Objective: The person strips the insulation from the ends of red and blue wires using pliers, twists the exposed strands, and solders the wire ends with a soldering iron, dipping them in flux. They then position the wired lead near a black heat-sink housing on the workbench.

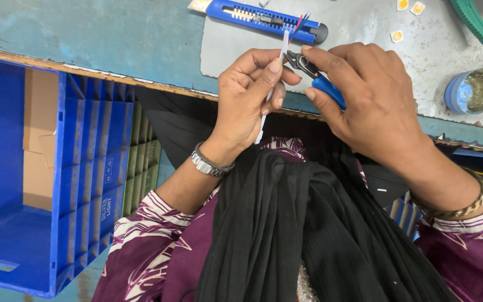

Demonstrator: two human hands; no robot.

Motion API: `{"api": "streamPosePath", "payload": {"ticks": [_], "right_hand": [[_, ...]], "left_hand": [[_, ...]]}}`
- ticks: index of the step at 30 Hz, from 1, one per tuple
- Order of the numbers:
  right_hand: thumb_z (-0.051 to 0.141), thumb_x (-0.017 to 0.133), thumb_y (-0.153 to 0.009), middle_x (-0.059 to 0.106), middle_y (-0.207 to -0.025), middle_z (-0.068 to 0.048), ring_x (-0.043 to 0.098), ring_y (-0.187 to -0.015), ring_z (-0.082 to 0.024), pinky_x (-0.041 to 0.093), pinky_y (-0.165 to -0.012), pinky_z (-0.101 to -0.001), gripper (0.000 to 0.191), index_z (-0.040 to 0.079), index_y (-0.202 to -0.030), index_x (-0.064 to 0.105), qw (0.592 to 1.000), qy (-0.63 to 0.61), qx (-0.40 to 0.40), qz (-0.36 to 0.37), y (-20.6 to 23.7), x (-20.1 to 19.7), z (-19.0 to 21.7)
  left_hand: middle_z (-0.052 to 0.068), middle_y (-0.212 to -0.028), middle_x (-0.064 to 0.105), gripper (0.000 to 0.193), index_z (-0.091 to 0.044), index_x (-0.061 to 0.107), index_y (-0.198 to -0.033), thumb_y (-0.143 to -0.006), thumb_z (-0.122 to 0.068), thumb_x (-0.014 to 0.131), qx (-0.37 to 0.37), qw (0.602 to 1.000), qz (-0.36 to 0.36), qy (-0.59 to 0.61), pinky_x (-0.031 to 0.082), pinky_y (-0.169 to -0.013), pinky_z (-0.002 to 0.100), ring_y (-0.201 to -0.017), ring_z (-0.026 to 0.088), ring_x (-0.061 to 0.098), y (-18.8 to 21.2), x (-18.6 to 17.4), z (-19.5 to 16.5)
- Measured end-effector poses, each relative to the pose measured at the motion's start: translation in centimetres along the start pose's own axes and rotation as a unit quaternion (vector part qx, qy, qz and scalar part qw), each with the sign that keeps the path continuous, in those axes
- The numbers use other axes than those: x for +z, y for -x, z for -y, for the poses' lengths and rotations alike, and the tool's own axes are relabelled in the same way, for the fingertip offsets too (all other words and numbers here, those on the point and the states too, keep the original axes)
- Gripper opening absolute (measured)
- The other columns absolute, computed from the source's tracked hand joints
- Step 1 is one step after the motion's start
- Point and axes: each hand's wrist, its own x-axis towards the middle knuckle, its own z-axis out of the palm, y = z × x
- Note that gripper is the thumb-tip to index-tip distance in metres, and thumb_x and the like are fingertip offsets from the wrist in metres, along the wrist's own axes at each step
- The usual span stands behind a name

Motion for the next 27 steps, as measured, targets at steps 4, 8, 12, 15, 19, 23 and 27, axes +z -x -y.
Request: {"api": "streamPosePath", "payload": {"ticks": [4, 8, 12, 15, 19, 23, 27], "right_hand": [[0.015, 0.078, -0.097, 0.062, -0.108, -0.014, 0.062, -0.095, -0.033, 0.049, -0.080, -0.0424, 0.046, 0.005, -0.139, 0.063, 0.997, -0.074, 0.032, 0.013, 0.9, 0.4, -0.7], [0.016, 0.074, -0.100, 0.063, -0.105, -0.014, 0.063, -0.088, -0.031, 0.049, -0.076, -0.0393, 0.041, 0.003, -0.137, 0.063, 0.981, -0.158, 0.091, 0.073, 1.6, 1.1, -1.4], [0.017, 0.066, -0.103, 0.064, -0.099, -0.012, 0.064, -0.088, -0.023, 0.050, -0.081, -0.0333, 0.038, 0.000, -0.136, 0.061, 0.950, -0.273, 0.105, 0.111, 1.2, 0.0, -1.0], [0.018, 0.059, -0.108, 0.065, -0.106, -0.011, 0.061, -0.092, -0.022, 0.050, -0.085, -0.0299, 0.037, 0.002, -0.141, 0.061, 0.915, -0.358, 0.158, 0.099, 0.5, -2.6, -0.5], [0.016, 0.065, -0.095, 0.064, -0.102, -0.010, 0.059, -0.085, -0.026, 0.047, -0.081, -0.0378, 0.045, 0.006, -0.139, 0.062, 0.953, -0.225, 0.161, 0.122, -0.3, -2.9, 0.4], [0.015, 0.078, -0.093, 0.061, -0.119, -0.013, 0.053, -0.107, -0.037, 0.037, -0.100, -0.0531, 0.050, 0.007, -0.140, 0.063, 0.999, -0.020, 0.006, 0.025, 0.0, -0.8, 0.5], [0.010, 0.072, -0.091, 0.061, -0.122, -0.005, 0.056, -0.116, -0.027, 0.024, -0.114, -0.0560, 0.051, 0.015, -0.141, 0.065, 0.975, 0.189, -0.116, -0.011, 0.1, -0.6, -0.9]], "left_hand": [[0.014, -0.100, 0.075, 0.021, 0.001, 0.065, -0.123, -0.110, -0.016, 0.064, 0.018, 0.999, 0.006, -0.038, 0.042, -0.061, 0.020, -0.070, 0.006, 0.056, 0.0, 0.2, -0.2], [0.009, -0.093, 0.073, 0.024, 0.002, 0.069, -0.125, -0.110, -0.015, 0.064, 0.048, 0.991, 0.004, -0.123, 0.040, -0.062, 0.019, -0.069, 0.003, 0.051, 0.3, -0.1, -0.1], [0.005, -0.095, 0.070, 0.019, 0.004, 0.070, -0.122, -0.114, -0.013, 0.065, 0.162, 0.946, -0.020, -0.279, 0.050, -0.074, 0.020, -0.082, 0.005, 0.062, 0.5, -0.8, -1.1], [0.004, -0.091, 0.069, 0.020, 0.003, 0.072, -0.121, -0.112, -0.013, 0.063, 0.200, 0.901, -0.100, -0.372, 0.046, -0.068, 0.019, -0.078, 0.004, 0.059, -0.1, -2.6, -3.7], [0.006, -0.087, 0.071, 0.020, 0.003, 0.070, -0.118, -0.110, -0.014, 0.063, 0.147, 0.947, -0.088, -0.270, 0.039, -0.057, 0.019, -0.065, 0.002, 0.052, 0.2, -3.4, -4.8], [0.009, -0.085, 0.074, 0.020, 0.002, 0.068, -0.114, -0.108, -0.015, 0.060, 0.034, 0.989, -0.055, -0.129, 0.036, -0.049, 0.020, -0.056, 0.003, 0.052, 1.0, -1.8, -3.2], [0.010, -0.083, 0.073, 0.018, 0.004, 0.068, -0.114, -0.107, -0.012, 0.062, -0.023, 0.994, -0.035, -0.100, 0.034, -0.045, 0.019, -0.054, 0.004, 0.053, 1.3, -0.9, -3.0]]}}
